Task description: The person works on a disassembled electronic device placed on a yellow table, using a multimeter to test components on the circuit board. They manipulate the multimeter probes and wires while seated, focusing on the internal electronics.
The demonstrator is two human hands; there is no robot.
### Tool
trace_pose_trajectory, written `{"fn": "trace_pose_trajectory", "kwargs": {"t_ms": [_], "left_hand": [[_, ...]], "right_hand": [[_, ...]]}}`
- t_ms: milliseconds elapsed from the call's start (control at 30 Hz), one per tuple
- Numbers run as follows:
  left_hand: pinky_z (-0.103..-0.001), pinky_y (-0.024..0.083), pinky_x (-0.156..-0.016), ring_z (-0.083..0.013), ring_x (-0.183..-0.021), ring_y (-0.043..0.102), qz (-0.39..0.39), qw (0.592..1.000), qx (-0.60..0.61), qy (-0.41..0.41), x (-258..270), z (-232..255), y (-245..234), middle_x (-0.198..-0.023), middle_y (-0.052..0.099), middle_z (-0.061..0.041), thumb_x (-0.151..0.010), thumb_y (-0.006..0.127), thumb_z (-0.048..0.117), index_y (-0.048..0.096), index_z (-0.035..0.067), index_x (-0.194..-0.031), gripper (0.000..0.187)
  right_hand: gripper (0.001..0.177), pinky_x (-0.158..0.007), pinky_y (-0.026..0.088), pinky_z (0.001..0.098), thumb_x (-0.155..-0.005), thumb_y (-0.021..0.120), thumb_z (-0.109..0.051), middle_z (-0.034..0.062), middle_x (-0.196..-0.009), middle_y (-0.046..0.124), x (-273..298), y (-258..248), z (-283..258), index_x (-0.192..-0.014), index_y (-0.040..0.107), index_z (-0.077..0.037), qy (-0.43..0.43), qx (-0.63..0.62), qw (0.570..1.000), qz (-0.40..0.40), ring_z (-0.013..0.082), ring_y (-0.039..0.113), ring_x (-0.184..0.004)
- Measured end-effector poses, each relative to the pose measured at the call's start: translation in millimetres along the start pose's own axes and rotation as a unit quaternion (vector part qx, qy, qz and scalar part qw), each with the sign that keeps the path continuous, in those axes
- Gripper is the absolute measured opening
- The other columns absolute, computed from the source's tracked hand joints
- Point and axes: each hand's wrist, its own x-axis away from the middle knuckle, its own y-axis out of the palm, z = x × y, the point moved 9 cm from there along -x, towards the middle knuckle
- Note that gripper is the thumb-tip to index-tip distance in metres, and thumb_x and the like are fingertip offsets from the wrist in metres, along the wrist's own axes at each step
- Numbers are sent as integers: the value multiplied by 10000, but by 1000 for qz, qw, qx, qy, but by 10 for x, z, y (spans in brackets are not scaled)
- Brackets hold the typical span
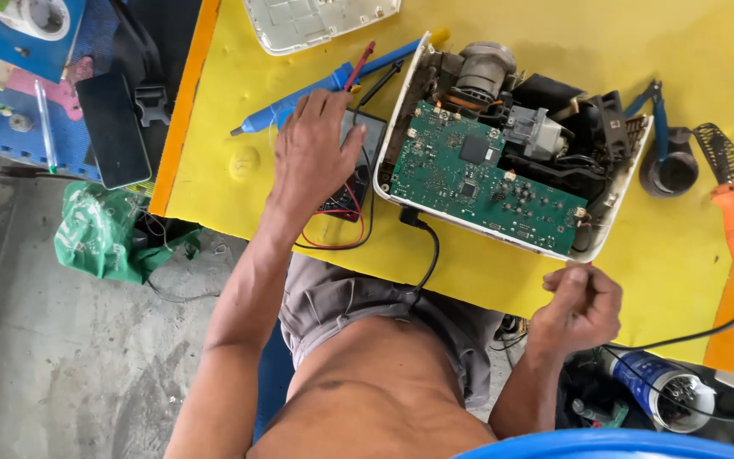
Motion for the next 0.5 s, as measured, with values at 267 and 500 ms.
{"fn": "trace_pose_trajectory", "kwargs": {"t_ms": [267, 500], "left_hand": [[-439, 533, -686, -297, -825, 714, -32, 966, -254, -14, -329, -64, 571, -927, 742, -80, -947, 705, 222, 644, 55, -1210, 318], [-379, 561, -599, -266, -764, 671, 36, 990, -132, -38, -318, -191, 403, -966, 667, -111, -936, 645, -33, 650, 45, -1120, 199]], "right_hand": [[308, -586, 540, 306, -1172, 570, -217, 157, -738, 642, -243, -503, 141, -1114, 653, 74, 34, 77, 996, 35, 221, 645, -625], [739, -569, 529, 239, -964, 644, -648, 123, -1035, 790, -495, -806, 657, -1392, 617, -46, 248, -4, 963, 107, 145, 678, -640]]}}
